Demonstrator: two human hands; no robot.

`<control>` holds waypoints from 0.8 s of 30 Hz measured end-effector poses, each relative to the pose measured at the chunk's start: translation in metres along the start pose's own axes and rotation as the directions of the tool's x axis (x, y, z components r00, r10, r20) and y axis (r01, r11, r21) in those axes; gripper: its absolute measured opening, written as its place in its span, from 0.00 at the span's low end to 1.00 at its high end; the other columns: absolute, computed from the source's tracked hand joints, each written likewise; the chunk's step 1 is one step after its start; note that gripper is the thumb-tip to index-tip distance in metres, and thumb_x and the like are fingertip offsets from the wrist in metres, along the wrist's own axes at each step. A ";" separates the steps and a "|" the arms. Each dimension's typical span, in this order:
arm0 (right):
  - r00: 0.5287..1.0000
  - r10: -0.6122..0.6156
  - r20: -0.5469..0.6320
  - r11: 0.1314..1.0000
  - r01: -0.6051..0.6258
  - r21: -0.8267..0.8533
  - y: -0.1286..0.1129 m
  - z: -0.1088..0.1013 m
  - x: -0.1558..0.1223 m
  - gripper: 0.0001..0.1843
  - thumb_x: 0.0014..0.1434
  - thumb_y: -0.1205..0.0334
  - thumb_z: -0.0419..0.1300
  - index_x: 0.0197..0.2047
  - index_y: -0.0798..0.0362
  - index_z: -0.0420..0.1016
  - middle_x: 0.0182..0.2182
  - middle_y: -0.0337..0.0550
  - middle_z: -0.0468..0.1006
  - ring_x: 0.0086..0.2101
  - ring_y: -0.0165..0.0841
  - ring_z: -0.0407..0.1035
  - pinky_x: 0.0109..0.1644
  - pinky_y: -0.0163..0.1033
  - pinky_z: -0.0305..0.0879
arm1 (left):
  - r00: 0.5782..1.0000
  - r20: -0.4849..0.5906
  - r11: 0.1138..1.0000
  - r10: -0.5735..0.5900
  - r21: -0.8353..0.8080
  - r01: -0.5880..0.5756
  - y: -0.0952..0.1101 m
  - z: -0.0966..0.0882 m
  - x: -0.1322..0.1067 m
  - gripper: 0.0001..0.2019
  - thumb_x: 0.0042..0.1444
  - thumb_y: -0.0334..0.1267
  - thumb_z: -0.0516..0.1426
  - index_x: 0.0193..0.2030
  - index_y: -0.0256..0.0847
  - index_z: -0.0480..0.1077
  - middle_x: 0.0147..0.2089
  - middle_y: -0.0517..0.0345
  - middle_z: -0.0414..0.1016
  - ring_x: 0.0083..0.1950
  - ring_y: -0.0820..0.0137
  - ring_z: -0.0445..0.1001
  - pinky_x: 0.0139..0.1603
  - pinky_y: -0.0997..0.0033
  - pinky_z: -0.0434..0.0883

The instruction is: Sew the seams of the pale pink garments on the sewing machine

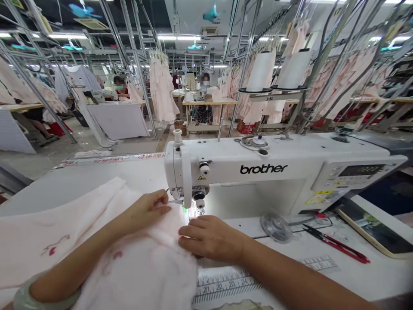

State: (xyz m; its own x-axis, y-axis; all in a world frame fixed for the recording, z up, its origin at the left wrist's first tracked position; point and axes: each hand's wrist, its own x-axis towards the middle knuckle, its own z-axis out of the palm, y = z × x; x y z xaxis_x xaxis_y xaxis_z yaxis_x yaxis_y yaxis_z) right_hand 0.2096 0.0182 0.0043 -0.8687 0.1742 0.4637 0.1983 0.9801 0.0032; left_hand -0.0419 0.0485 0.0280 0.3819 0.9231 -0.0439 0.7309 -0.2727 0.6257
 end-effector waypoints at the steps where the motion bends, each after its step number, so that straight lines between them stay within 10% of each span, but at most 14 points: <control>1: 1.000 0.008 -0.012 0.999 -0.008 0.032 0.001 0.000 -0.001 0.14 0.69 0.71 0.46 0.44 0.53 0.72 0.41 0.48 0.77 0.34 0.33 0.64 0.36 0.38 0.57 | 1.000 0.011 1.000 -0.006 -0.025 0.006 0.002 0.003 0.003 0.09 0.58 0.44 0.52 0.37 0.41 0.68 0.31 0.62 0.70 0.31 0.69 0.67 0.29 0.72 0.63; 9: 0.981 0.171 0.087 0.982 -0.178 0.069 0.017 0.016 -0.006 0.05 0.66 0.70 0.55 0.43 0.56 0.72 0.39 0.50 0.78 0.39 0.37 0.67 0.42 0.40 0.62 | 0.996 0.010 0.995 -0.084 -0.055 0.084 0.003 0.028 0.026 0.09 0.50 0.45 0.58 0.30 0.41 0.70 0.30 0.60 0.72 0.31 0.67 0.69 0.30 0.71 0.62; 24: 0.983 0.185 0.008 0.945 -0.180 0.274 0.003 0.004 -0.004 0.09 0.67 0.67 0.54 0.43 0.51 0.75 0.36 0.48 0.79 0.34 0.36 0.68 0.41 0.41 0.64 | 0.993 0.040 0.994 -0.111 0.026 0.110 0.014 0.035 -0.009 0.12 0.61 0.46 0.50 0.34 0.43 0.69 0.30 0.62 0.73 0.32 0.66 0.72 0.34 0.70 0.64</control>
State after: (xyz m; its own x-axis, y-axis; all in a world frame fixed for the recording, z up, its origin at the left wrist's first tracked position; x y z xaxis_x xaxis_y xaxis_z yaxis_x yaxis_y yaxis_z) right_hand 0.2124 0.0209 -0.0010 -0.8209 0.3532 0.4488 0.2196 0.9206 -0.3228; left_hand -0.0150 0.0268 0.0101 0.3209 0.9361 -0.1439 0.7828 -0.1767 0.5967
